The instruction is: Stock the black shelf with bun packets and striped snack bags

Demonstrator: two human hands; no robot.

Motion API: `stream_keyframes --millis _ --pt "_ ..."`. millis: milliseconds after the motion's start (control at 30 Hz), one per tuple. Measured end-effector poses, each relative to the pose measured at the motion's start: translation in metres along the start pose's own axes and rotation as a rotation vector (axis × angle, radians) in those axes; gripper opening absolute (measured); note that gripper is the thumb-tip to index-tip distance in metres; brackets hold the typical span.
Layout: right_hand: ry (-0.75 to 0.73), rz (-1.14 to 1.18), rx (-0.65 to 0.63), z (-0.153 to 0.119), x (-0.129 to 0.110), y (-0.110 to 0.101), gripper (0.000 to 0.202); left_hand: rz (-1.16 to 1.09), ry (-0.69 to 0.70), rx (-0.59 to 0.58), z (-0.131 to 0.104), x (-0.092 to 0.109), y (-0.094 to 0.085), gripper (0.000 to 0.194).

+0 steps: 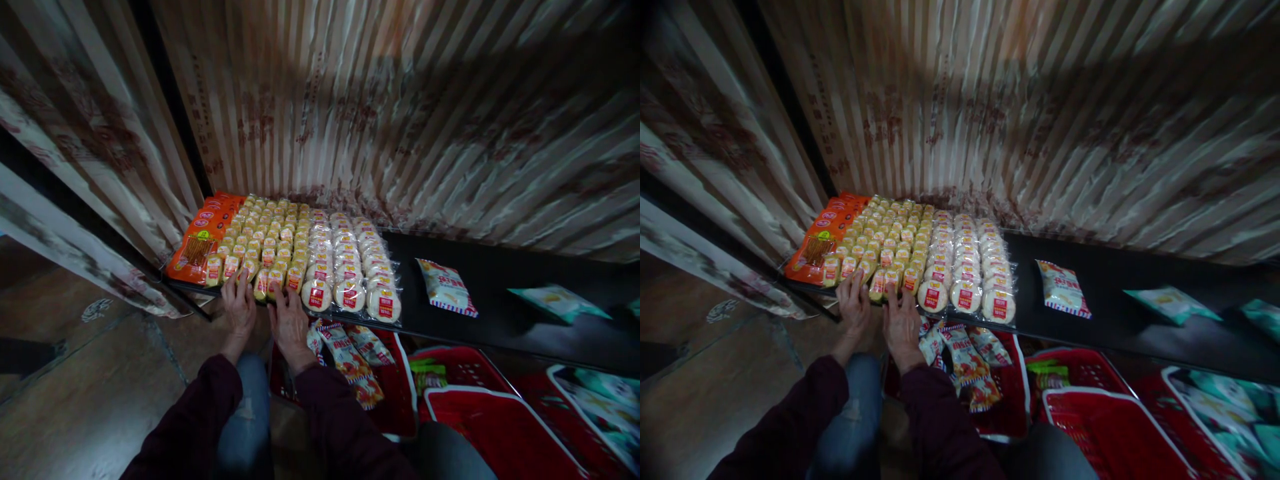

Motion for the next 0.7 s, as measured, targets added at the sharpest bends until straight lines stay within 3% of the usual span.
stream_keyframes --millis 233,700 --pt "-0.07 -0.052 -0.001 0.011 0.001 0.0 0.046 0.042 0.011 0.052 -0.001 -0.001 0.003 0.039" --pt "-0.103 0.07 0.088 0.012 -0.002 0.0 0.029 -0.02 0.065 0.051 -0.006 -0.008 0.006 0.046"
Point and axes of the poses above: each hand's wrist, its own z-axis towards the middle knuckle, its own y-axis out of the palm, x = y × z, the point moved 4 cm from there along z, towards the middle knuckle, and after that the axes turned 8 degrees about x, right-handed, at the moved point
